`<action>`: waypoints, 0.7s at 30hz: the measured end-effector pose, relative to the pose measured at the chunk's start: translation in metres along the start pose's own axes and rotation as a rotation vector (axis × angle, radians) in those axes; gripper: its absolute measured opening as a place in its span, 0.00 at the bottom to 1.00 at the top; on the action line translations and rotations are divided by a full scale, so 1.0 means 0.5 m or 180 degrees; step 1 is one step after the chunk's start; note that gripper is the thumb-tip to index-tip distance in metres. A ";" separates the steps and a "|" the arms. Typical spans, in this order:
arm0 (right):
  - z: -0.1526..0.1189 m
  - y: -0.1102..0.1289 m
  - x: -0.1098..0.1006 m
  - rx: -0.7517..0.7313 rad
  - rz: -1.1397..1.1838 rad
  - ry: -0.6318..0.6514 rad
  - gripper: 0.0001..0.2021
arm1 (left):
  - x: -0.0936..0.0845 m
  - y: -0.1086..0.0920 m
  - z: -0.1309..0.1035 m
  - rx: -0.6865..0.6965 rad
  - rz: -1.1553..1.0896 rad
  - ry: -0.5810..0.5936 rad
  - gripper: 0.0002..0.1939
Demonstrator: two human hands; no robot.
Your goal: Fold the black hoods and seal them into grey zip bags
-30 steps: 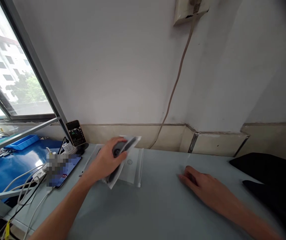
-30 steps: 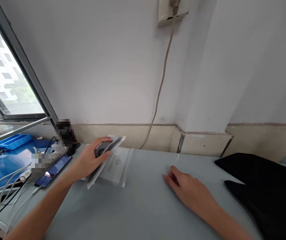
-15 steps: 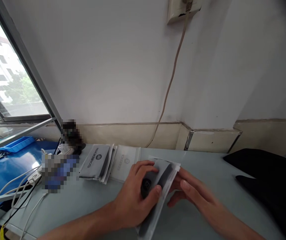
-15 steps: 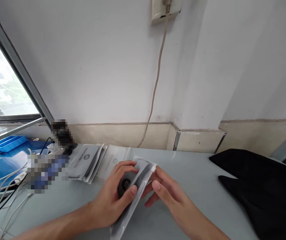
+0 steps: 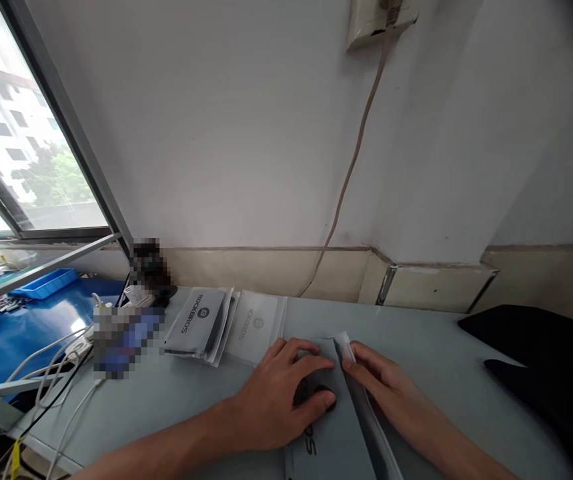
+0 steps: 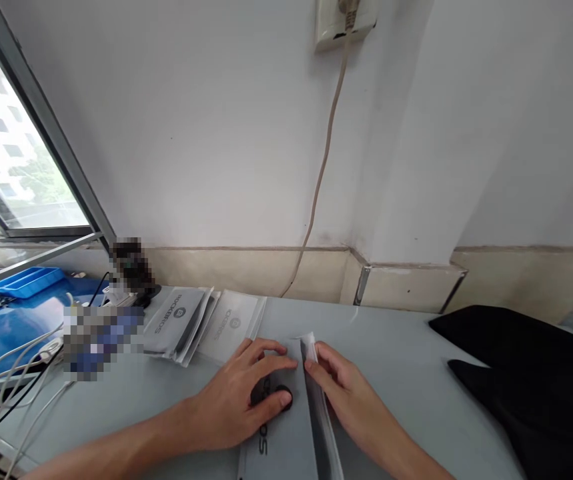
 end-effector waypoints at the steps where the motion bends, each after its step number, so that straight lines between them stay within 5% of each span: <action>1: 0.000 0.002 0.001 -0.0008 0.0002 0.0055 0.23 | -0.005 0.002 0.000 -0.0026 0.0023 -0.0071 0.20; 5: -0.010 0.014 0.018 -0.0014 0.0109 0.0455 0.22 | -0.024 0.036 0.008 -0.0492 -0.0257 -0.0358 0.24; 9: -0.020 0.015 0.046 -0.0109 0.0193 0.0787 0.22 | 0.018 0.068 0.010 -0.0970 -0.0817 0.0267 0.20; 14: -0.014 -0.004 0.035 -0.0131 -0.0151 0.0365 0.25 | 0.037 0.061 0.004 -0.0911 -0.1179 0.0613 0.17; 21: -0.023 0.004 0.055 -0.0239 -0.0239 0.0627 0.24 | 0.040 0.035 0.015 -0.0755 -0.1068 0.0602 0.20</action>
Point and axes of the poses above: each hand's wrist, its own z-axis towards the middle knuckle, its own x-axis out of the palm, y = z × x, the point moved 9 cm from there along z, towards the middle knuckle, and after that the axes turned 3 degrees about -z, right-handed, at the moved point
